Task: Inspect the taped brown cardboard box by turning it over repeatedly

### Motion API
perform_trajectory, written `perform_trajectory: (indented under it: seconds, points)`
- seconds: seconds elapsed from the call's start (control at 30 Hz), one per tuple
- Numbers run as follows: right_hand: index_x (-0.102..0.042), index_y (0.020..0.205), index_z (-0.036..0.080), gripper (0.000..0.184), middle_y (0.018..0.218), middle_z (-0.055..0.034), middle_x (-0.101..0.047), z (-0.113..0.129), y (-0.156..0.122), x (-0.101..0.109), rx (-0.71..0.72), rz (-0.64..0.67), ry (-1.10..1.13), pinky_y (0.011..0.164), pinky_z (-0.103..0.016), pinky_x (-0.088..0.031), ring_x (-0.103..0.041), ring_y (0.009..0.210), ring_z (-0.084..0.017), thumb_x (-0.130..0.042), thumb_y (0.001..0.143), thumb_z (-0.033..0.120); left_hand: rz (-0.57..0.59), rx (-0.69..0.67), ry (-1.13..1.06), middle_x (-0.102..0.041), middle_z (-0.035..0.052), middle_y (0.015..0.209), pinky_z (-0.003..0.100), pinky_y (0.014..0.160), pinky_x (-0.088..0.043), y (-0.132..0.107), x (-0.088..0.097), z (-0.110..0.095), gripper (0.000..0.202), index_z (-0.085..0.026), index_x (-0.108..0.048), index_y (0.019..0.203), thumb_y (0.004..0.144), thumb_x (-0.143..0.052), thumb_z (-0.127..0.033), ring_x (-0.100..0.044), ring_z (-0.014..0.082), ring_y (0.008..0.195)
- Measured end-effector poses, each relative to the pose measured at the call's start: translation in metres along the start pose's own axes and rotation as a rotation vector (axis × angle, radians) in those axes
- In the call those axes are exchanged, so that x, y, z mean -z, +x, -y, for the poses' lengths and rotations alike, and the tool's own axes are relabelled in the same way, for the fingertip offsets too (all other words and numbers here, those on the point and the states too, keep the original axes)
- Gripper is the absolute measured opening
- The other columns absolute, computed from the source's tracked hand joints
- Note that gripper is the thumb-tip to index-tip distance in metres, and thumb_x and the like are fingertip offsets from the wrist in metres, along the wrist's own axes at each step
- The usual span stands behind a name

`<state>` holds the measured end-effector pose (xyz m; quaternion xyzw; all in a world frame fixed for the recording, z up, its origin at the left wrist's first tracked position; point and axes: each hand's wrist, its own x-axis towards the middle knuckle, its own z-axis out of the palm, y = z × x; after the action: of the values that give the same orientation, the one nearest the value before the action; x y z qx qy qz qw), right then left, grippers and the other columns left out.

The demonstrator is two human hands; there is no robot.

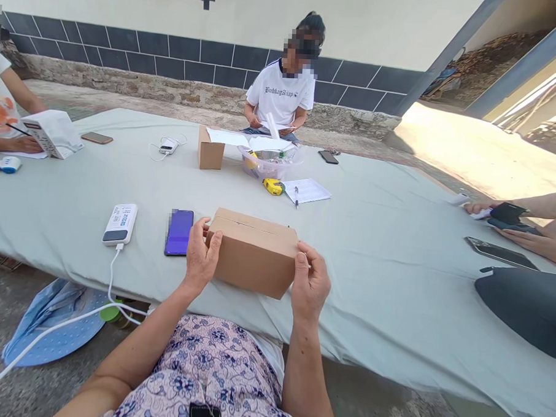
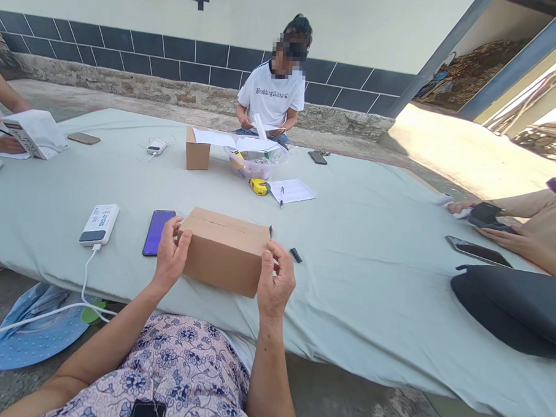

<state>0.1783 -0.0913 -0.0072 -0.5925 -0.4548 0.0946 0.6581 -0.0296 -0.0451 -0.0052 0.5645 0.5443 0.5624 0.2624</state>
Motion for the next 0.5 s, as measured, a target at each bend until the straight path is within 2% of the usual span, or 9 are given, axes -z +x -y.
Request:
perform_trajectory:
  seconds: [0.13, 0.27, 0.37, 0.5]
  points:
    - [-0.070, 0.107, 0.017, 0.047, 0.123, -0.0131, -0.070, 0.004, -0.001, 0.001, -0.027, 0.009, -0.031, 0.084, -0.033, -0.052, -0.064, 0.113, -0.023, -0.054, 0.091, 0.059, 0.019, -0.130, 0.130, -0.058, 0.0143, 0.128, 0.046, 0.106, -0.044, -0.003, 0.001, -0.003, 0.057, -0.020, -0.049, 0.135, 0.092, -0.056, -0.057, -0.053, 0.0282, 0.122]
    - [-0.068, 0.110, 0.019, 0.044, 0.127, -0.0117, -0.067, 0.007, -0.002, 0.000, -0.064, 0.033, -0.056, 0.082, -0.030, -0.051, -0.062, 0.118, -0.022, -0.051, 0.093, 0.056, 0.041, -0.140, 0.234, -0.061, 0.0138, 0.125, 0.049, 0.106, -0.045, -0.001, -0.001, -0.009, 0.054, -0.021, -0.051, 0.131, 0.089, -0.063, -0.053, -0.055, 0.0295, 0.122]
    - [-0.066, 0.114, 0.021, 0.043, 0.131, -0.0109, -0.064, 0.005, -0.003, -0.002, -0.053, 0.052, -0.103, 0.082, -0.031, -0.051, -0.060, 0.121, -0.023, -0.055, 0.091, 0.056, 0.014, -0.139, 0.284, -0.061, 0.0141, 0.124, 0.050, 0.104, -0.048, 0.002, -0.003, -0.014, 0.055, -0.021, -0.052, 0.124, 0.082, -0.071, -0.052, -0.057, 0.0309, 0.122]
    - [-0.062, 0.116, 0.021, 0.051, 0.129, -0.0115, -0.063, -0.002, -0.002, -0.004, 0.010, 0.048, -0.198, 0.094, -0.038, -0.050, -0.058, 0.122, -0.026, -0.065, 0.083, 0.059, -0.011, -0.164, 0.306, -0.060, 0.0151, 0.123, 0.049, 0.103, -0.050, 0.003, -0.008, -0.018, 0.060, -0.018, -0.051, 0.122, 0.077, -0.077, -0.049, -0.057, 0.0315, 0.122]
